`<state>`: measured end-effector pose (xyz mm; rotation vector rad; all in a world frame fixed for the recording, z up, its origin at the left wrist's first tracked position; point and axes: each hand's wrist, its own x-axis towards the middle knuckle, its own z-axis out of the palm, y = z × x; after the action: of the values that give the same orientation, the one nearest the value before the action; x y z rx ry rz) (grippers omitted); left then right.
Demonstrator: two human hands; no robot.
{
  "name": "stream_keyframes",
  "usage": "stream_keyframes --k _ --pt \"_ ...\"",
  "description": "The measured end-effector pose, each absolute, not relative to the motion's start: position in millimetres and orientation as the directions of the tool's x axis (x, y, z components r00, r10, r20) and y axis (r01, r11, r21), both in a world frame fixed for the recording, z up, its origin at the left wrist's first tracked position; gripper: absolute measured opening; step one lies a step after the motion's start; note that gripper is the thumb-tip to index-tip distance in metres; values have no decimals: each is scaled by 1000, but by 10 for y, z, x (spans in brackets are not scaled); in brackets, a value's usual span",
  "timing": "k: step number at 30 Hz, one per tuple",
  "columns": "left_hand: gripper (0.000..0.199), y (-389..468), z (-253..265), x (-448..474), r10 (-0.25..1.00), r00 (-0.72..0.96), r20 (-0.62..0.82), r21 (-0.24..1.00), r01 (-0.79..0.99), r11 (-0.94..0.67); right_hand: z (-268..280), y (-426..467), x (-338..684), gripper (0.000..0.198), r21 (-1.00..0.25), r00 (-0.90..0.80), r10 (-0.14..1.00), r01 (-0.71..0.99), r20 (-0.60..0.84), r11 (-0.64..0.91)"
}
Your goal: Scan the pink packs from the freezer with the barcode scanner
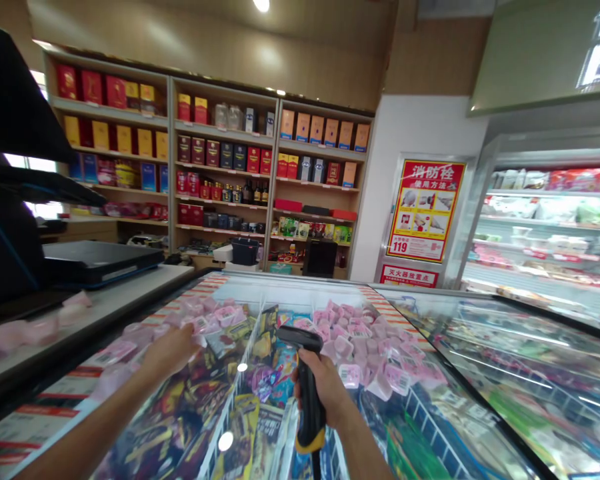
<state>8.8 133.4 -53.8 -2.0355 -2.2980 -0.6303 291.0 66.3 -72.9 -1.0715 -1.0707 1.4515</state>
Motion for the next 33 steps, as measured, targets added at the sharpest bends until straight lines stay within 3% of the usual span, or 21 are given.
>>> stream_keyframes --k 12,20,27,33 --pt "40 1424 -672 671 877 68 476 443 842 -306 -662 577 2826 42 -978 -184 981 -188 -57 -92" --pt "50 1546 -770 849 881 58 469 495 809 -316 -622 554 2829 44 -981 -168 981 -151 -98 -124" --pt "27 1638 -894 1065 903 22 430 520 812 -267 -525 641 2980 35 -980 73 995 -192 -62 -47" --pt "25 1641 -912 1478 934 50 353 566 784 -255 -494 719 3090 31 -985 205 978 -171 -43 -8"
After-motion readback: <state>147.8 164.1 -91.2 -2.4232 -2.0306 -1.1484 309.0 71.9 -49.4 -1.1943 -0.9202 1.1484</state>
